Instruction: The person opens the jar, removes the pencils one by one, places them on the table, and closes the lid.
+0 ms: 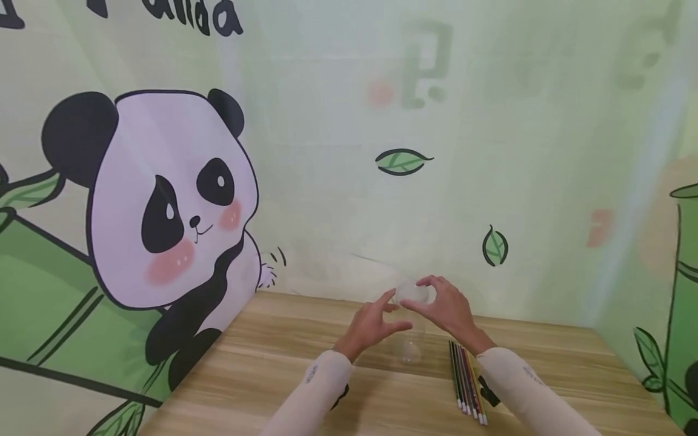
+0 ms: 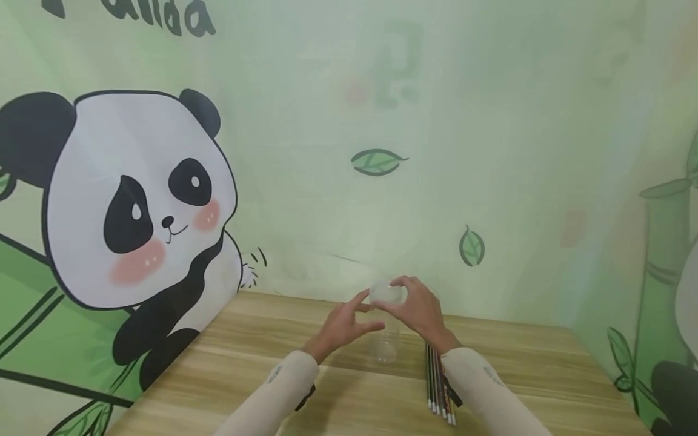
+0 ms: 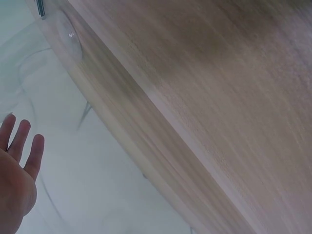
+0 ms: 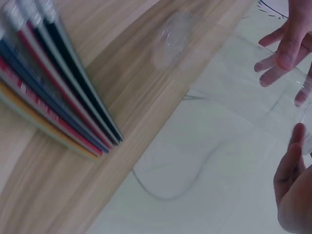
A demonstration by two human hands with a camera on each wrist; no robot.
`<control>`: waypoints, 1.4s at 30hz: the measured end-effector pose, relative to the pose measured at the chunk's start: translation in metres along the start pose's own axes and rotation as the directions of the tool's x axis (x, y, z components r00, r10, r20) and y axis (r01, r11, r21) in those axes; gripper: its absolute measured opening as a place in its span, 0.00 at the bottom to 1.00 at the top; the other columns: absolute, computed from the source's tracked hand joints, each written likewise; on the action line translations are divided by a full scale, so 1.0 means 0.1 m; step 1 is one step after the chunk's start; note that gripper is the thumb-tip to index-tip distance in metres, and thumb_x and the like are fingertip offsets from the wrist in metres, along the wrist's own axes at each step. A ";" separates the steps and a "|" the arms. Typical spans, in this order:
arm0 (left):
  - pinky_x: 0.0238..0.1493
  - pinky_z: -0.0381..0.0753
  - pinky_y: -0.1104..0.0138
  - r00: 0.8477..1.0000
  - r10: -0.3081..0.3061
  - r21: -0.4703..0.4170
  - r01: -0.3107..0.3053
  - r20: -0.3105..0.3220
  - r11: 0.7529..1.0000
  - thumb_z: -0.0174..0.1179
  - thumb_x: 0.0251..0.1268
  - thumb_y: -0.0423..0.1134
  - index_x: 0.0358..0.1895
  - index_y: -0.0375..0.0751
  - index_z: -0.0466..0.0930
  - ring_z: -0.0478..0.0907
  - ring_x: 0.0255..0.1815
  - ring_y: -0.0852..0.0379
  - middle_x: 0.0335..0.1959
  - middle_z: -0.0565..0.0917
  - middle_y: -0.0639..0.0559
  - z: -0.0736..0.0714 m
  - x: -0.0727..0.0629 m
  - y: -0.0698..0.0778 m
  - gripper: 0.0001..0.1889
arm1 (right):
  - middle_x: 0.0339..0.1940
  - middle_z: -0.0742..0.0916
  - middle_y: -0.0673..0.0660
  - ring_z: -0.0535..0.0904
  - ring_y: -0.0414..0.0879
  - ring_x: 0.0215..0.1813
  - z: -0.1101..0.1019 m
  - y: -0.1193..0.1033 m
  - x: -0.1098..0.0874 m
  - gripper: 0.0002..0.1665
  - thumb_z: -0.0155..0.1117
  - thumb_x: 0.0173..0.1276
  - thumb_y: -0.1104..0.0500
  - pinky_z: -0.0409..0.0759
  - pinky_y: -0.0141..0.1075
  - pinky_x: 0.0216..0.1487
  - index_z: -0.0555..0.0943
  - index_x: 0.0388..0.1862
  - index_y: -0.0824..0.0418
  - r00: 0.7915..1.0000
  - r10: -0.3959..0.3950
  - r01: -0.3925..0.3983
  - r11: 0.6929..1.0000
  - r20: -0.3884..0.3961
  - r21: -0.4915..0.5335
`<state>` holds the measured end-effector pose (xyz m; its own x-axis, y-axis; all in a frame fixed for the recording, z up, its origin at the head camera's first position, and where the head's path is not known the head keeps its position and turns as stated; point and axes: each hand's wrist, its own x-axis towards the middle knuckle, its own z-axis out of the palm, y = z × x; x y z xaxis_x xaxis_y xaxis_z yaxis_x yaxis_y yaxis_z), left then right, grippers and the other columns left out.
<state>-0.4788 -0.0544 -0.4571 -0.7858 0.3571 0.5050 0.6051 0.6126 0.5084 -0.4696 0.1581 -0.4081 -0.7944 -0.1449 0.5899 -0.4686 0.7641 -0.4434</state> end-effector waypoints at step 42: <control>0.64 0.80 0.51 0.999 0.038 0.019 -0.038 -0.010 0.999 0.71 0.63 0.61 0.80 0.51 0.64 0.83 0.62 0.50 0.56 0.89 0.49 0.04 0.01 -0.04 0.45 | 0.55 0.86 0.61 0.82 0.53 0.40 0.08 -0.01 -0.14 0.39 0.75 0.64 0.37 0.81 0.41 0.36 0.77 0.66 0.57 0.999 0.033 -0.032 0.998 -0.014 0.061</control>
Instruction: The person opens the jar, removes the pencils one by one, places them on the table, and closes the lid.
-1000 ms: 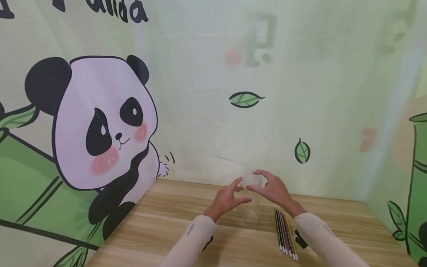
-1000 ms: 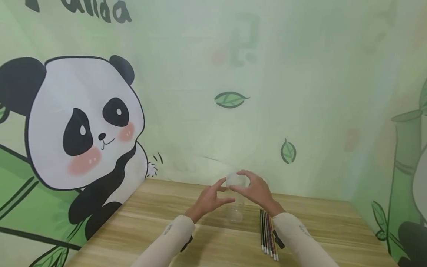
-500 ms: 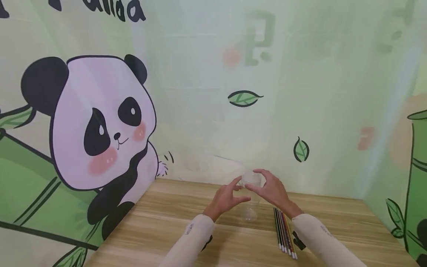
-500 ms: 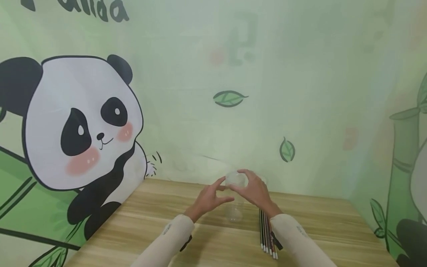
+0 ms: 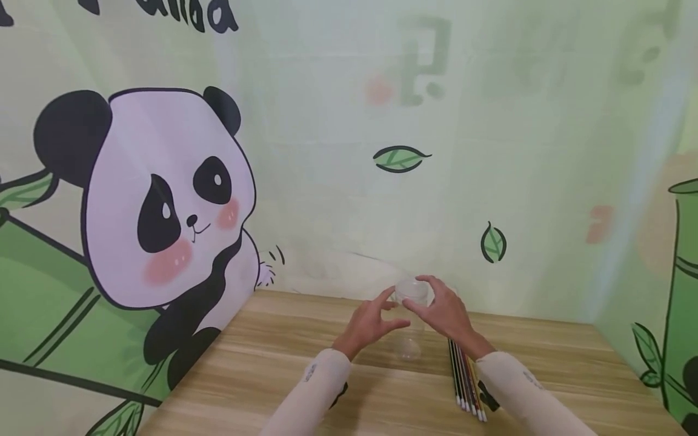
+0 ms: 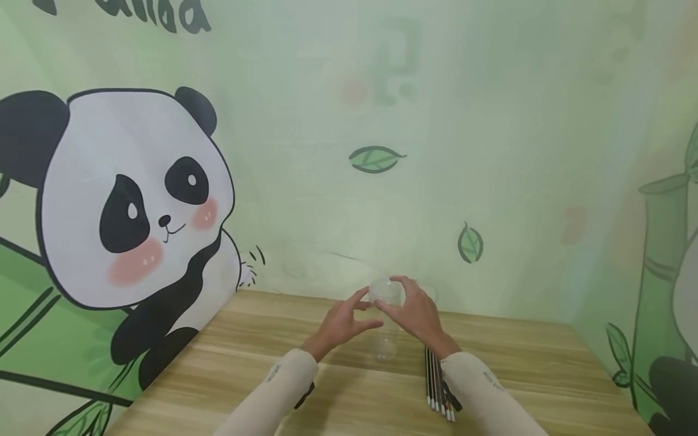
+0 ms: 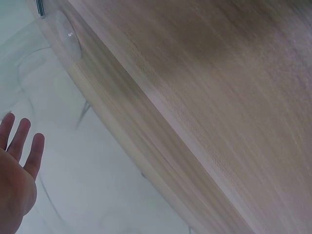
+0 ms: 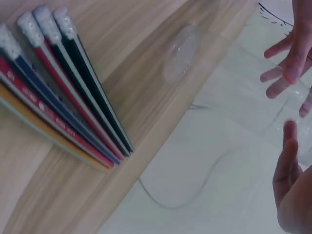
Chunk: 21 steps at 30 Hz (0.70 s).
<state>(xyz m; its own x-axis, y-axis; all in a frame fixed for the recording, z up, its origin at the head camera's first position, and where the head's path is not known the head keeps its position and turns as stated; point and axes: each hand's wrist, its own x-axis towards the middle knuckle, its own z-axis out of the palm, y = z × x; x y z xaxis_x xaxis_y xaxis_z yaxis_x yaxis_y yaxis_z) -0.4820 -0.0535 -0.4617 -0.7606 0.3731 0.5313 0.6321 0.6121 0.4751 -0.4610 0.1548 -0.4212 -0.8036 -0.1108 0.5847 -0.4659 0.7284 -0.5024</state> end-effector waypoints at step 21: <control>0.65 0.79 0.49 1.000 -0.015 -0.001 0.015 0.021 1.000 0.70 0.65 0.61 0.81 0.52 0.63 0.83 0.62 0.51 0.58 0.88 0.49 -0.01 0.00 -0.01 0.44 | 0.54 0.85 0.62 0.77 0.52 0.35 0.09 -0.01 -0.05 0.40 0.76 0.62 0.34 0.74 0.38 0.31 0.75 0.60 0.59 0.992 0.085 -0.084 0.996 -0.098 0.021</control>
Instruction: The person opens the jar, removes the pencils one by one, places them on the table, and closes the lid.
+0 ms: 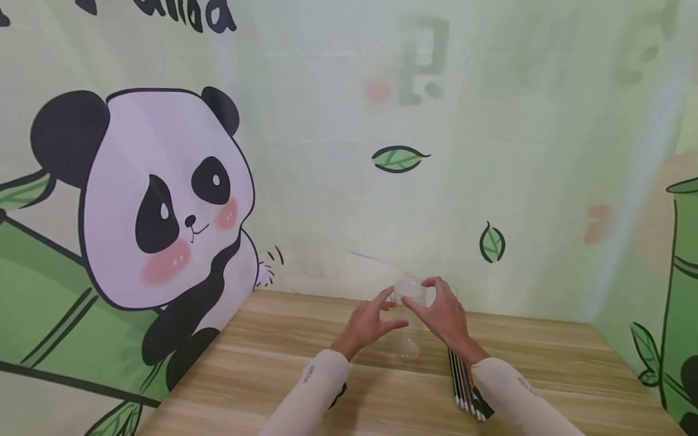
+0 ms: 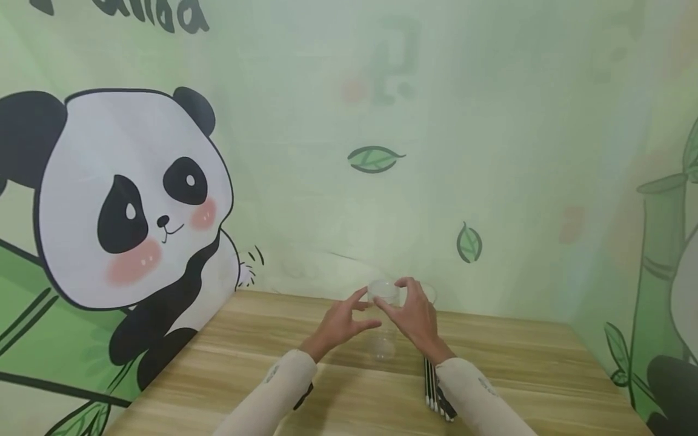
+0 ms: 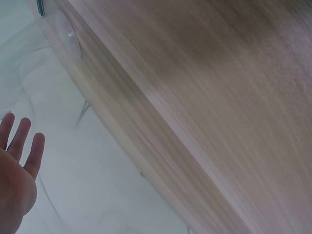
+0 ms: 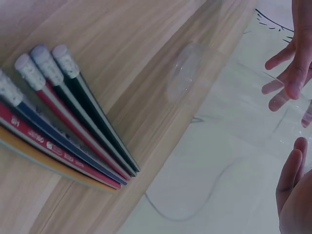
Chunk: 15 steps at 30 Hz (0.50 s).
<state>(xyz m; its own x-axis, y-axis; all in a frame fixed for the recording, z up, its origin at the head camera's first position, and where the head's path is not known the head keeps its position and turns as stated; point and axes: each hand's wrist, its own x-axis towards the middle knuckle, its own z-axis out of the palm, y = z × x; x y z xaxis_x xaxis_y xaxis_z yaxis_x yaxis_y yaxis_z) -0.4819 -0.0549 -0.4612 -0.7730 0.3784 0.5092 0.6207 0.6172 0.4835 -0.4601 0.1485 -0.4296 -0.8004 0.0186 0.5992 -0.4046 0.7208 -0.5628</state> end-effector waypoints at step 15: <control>0.67 0.75 0.45 0.983 -0.147 0.053 0.142 0.108 0.988 0.67 0.61 0.70 0.85 0.48 0.49 0.77 0.70 0.47 0.74 0.75 0.48 -0.08 -0.11 -0.10 0.57 | 0.68 0.81 0.63 0.86 0.54 0.41 -0.17 0.12 -0.09 0.56 0.72 0.61 0.28 0.82 0.43 0.34 0.66 0.79 0.54 0.998 -0.013 0.018 0.997 0.066 -0.077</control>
<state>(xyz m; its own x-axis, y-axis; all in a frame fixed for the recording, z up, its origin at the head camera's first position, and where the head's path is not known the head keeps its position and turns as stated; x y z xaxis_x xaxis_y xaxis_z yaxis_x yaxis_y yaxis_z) -0.4786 -0.0713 -0.4663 -0.8655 0.3561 0.3523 0.4968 0.7003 0.5127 -0.4498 0.1692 -0.4320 -0.8223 -0.0362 0.5679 -0.3836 0.7724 -0.5062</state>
